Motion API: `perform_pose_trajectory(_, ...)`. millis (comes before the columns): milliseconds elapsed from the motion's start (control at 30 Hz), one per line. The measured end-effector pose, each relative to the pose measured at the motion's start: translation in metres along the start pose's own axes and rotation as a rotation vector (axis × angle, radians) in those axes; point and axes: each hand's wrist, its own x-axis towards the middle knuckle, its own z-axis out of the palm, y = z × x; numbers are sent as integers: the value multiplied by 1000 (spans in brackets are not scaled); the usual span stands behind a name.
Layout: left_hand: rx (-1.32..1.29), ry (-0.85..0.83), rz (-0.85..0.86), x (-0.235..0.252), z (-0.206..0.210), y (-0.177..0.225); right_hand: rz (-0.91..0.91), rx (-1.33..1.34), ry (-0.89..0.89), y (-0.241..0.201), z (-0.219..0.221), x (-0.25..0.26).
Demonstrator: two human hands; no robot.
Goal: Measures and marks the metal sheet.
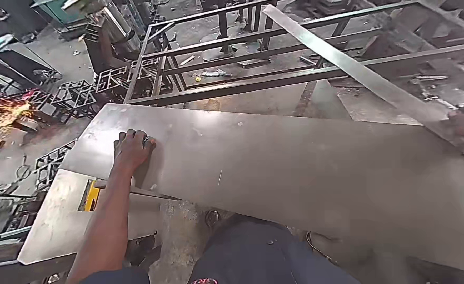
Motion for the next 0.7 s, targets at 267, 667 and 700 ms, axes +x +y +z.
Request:
perform_pose_trajectory(267,-295,165,144,7,-20,-8,273,179,97,-26,-26,-39)
perform_pose_trajectory(667,-345,10,823,9,-67,10,-99,402,-78,-303,-11,-314)
perform_pose_trajectory(700,-286,-24,845,9,-66,9,-167,327,-162,-312,5,-330)
